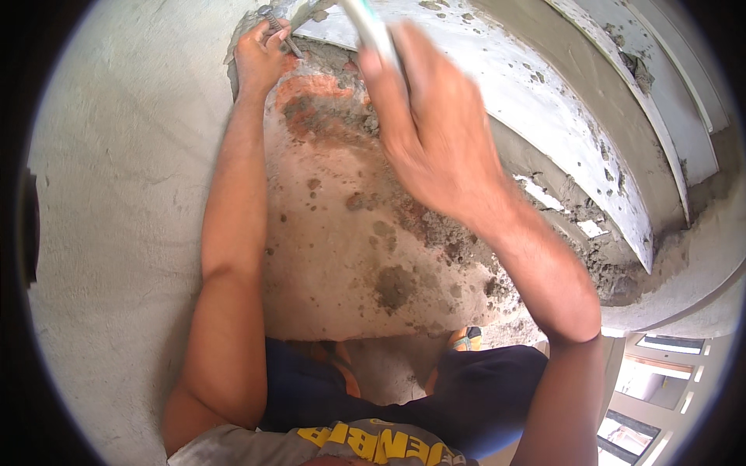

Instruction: The person uses a hammer and a metal rod to chip away excess concrete from the edge of a stair step. Then the person fits a white tile strip into the gap between the stair and the wall.

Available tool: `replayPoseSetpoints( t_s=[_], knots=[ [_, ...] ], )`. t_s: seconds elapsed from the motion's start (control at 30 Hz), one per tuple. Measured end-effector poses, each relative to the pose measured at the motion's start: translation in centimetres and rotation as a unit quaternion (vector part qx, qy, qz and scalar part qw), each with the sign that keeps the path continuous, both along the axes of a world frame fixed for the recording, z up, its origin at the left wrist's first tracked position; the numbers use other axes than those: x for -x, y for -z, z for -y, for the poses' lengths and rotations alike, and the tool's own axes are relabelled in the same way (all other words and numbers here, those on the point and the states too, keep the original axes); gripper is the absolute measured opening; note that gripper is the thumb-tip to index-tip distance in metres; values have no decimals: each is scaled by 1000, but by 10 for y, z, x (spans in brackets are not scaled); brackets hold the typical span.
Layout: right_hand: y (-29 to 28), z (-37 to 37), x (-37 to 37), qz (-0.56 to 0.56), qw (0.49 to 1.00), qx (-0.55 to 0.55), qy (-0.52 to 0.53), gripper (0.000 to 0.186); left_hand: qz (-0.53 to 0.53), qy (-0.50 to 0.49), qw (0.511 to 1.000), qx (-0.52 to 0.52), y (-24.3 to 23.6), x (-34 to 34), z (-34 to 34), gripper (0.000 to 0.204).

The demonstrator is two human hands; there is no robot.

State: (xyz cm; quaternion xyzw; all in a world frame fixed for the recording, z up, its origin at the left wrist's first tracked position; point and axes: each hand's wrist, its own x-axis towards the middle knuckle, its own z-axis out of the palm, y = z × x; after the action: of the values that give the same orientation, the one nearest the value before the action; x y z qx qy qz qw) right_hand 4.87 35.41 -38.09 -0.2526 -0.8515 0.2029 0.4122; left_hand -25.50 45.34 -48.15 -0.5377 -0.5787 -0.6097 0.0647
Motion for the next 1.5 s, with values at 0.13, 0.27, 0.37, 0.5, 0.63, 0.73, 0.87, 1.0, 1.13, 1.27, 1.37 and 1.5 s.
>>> replayPoseSetpoints(
  t_s=[0.13, 0.27, 0.37, 0.5, 0.63, 0.73, 0.87, 1.0, 1.13, 1.27, 1.37, 1.5],
  knots=[
    [-37, -26, 41, -56, 985, -161, -1, 25, -2, -12, 1000, 15, 0, 4, 4, 14],
    [-23, -48, 77, 49, 994, -93, 37, 25, 73, 5, 996, 49, -8, -8, 4, 15],
    [-11, -52, 94, 204, 973, -35, 102, 33, 15, -20, 998, 50, -2, -2, 1, 15],
    [-33, -37, 90, 20, 992, -117, 44, 23, -13, -37, 998, 43, 0, 3, 1, 15],
    [-13, -46, 92, -6, 997, -70, 18, 23, 25, -32, 998, 48, -1, 3, 3, 16],
    [5, -73, 88, 129, 988, -60, 64, 23, -19, -24, 999, 22, 3, 3, -5, 16],
    [-49, -26, 84, 13, 997, -58, 51, 24, -45, -53, 997, 26, 4, 5, -4, 16],
    [-19, -49, 89, -68, 993, -96, -17, 24, -6, -28, 999, 17, 4, 1, -7, 18],
    [-14, -71, 91, 136, 986, -54, 80, 26, 1, -33, 999, 34, 0, -3, -11, 16],
    [-44, -45, 91, -42, 993, -111, 30, 26, -23, -51, 997, 54, 3, 9, -7, 15],
    [-25, -56, 90, -53, 993, -102, 11, 26, 11, -51, 996, 69, 0, 2, -7, 15],
    [-15, -82, 90, 145, 987, -38, 65, 22, -15, -50, 997, 54, -1, -3, -18, 14]
  ],
)
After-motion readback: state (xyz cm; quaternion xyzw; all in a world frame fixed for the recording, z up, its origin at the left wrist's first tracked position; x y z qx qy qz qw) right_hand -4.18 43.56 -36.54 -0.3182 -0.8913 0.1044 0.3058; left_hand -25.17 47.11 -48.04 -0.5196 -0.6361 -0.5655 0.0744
